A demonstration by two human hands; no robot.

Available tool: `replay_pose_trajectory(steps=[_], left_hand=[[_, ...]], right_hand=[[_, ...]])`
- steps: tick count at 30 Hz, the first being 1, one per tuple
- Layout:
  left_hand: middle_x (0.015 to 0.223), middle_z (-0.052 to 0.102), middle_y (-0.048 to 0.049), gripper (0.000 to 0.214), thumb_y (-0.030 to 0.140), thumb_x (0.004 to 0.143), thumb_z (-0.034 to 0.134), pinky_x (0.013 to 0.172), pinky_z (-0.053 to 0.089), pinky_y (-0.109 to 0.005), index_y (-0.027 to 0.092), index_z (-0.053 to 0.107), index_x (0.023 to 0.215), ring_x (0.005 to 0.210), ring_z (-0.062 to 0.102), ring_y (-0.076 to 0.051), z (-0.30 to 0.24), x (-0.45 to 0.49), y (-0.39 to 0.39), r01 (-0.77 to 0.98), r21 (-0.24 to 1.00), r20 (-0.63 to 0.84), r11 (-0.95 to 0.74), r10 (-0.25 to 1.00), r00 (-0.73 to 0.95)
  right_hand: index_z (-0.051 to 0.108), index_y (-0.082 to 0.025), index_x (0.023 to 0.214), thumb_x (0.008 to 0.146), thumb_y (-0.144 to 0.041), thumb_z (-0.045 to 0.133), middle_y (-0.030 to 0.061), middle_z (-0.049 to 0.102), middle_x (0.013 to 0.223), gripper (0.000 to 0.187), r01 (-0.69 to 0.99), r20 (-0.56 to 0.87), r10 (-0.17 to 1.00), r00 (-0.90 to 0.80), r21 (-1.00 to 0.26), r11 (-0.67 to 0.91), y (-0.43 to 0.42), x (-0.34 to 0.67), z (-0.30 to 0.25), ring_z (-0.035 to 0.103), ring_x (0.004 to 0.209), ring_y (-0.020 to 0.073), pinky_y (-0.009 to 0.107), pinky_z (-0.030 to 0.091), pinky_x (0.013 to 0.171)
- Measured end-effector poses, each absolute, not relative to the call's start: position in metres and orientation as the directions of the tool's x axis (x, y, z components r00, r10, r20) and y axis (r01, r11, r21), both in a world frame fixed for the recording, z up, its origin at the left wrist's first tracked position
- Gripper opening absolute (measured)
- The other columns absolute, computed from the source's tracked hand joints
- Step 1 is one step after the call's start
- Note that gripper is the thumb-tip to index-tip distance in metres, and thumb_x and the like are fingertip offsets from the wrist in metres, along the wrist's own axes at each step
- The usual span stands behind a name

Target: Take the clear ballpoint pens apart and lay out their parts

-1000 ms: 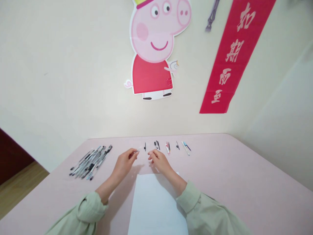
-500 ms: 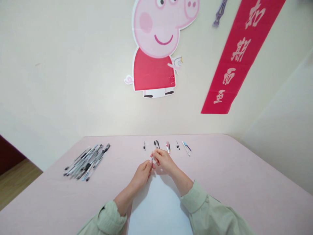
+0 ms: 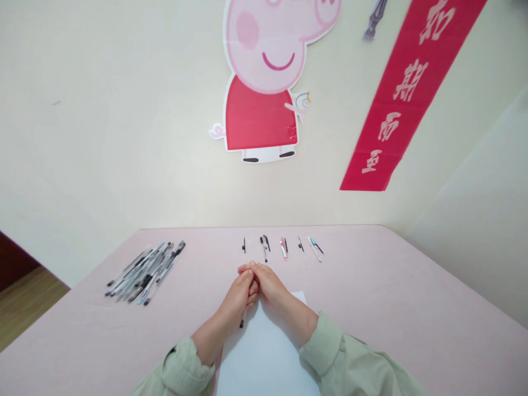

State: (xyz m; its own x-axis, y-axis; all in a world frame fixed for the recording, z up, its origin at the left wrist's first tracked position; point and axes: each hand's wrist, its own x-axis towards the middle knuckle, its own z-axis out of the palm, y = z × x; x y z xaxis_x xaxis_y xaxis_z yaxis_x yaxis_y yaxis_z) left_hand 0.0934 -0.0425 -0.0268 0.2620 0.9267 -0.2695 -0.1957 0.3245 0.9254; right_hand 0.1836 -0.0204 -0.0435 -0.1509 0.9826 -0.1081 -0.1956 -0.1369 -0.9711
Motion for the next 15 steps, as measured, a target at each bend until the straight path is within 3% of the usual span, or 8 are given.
replay_pose_trajectory(steps=[3,7,10,15], left_hand=[[0.043,0.024,0.0125,0.045,0.061,0.075,0.052,0.035,0.01,-0.017,0.023,0.034,0.062,0.032,0.018,-0.003,-0.025,0.097,-0.045,-0.202,0.907,-0.315,0.368,0.915,0.252],[0.04,0.019,0.0153,0.045,0.067,0.071,0.055,0.035,0.011,-0.016,0.024,0.04,0.072,0.03,0.016,-0.004,-0.023,0.1,-0.049,-0.181,0.907,-0.338,0.381,0.913,0.228],[0.038,0.021,0.0151,0.047,0.069,0.07,0.054,0.036,0.011,-0.017,0.024,0.046,0.081,0.029,0.018,-0.004,-0.024,0.104,-0.053,-0.189,0.911,-0.33,0.367,0.922,0.203],[0.037,0.021,0.0135,0.049,0.072,0.069,0.053,0.036,0.01,-0.018,0.023,0.047,0.074,0.029,0.018,-0.005,-0.029,0.109,-0.057,-0.172,0.908,-0.352,0.383,0.917,0.187]], right_hand=[[0.065,-0.016,0.082,0.082,-0.056,0.045,0.0008,0.059,0.056,0.045,-0.3,-0.177,0.979,-0.104,-0.932,-0.201,-0.029,0.172,-0.041,0.052,0.044,0.0125,0.024,0.041,0.044],[0.058,-0.018,0.063,0.078,-0.06,0.048,0.006,0.065,0.062,0.046,-0.365,-0.102,0.994,0.025,-0.927,-0.086,-0.033,0.165,-0.036,0.061,0.057,0.0167,0.027,0.048,0.055],[0.051,-0.021,0.058,0.077,-0.064,0.046,0.0055,0.063,0.056,0.048,-0.328,-0.051,0.995,0.086,-0.944,-0.02,-0.034,0.166,-0.031,0.062,0.059,0.019,0.03,0.048,0.057],[0.048,-0.022,0.056,0.083,-0.063,0.037,0.0035,0.06,0.048,0.051,-0.208,0.049,0.99,0.132,-0.975,0.076,-0.035,0.166,-0.026,0.06,0.056,0.0181,0.03,0.048,0.059]])
